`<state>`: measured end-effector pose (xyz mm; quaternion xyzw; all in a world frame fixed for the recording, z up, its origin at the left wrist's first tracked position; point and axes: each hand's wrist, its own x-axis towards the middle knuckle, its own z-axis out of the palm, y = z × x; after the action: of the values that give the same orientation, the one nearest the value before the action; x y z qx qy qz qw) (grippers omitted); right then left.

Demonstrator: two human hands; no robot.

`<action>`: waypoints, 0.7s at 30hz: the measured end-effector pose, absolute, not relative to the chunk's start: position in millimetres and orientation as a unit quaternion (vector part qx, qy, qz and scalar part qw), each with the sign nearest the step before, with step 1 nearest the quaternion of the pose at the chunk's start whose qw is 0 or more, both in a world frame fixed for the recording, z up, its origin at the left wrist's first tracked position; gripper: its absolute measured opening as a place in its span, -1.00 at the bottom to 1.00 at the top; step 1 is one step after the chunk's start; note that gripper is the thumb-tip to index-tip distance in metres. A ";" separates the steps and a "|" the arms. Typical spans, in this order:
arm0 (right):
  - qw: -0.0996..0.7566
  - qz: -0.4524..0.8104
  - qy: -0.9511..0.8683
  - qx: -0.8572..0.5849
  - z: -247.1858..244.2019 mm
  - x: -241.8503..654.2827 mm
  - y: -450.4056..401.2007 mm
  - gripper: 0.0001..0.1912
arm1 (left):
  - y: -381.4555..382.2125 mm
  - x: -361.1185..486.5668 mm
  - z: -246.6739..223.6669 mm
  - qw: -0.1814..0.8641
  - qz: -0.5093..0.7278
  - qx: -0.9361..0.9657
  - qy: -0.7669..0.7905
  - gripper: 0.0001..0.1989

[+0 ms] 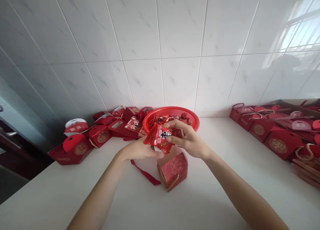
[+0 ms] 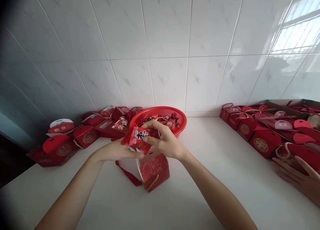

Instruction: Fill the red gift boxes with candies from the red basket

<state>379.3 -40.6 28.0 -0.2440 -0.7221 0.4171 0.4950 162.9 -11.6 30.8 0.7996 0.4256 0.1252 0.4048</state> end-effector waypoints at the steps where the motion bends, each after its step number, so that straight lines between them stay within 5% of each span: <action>1: 0.485 0.407 -0.733 -0.247 27.3 380.3 -39.8 -0.79 | -9.1 161.0 30.7 0.420 0.127 0.802 0.405 -0.53; 12: 0.170 0.263 -0.883 -0.350 42.9 401.8 -49.9 -0.78 | 3.4 156.6 32.3 0.421 0.044 0.832 0.358 -0.34; 21: 0.190 0.243 -0.884 -0.352 35.2 401.8 -47.3 -0.76 | -15.0 164.2 40.8 0.403 0.050 0.822 0.400 -0.27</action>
<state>401.8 -47.3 35.2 -0.3525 -0.8836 0.2431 0.1896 164.2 -15.0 40.8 0.8217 0.3999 0.0499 0.4031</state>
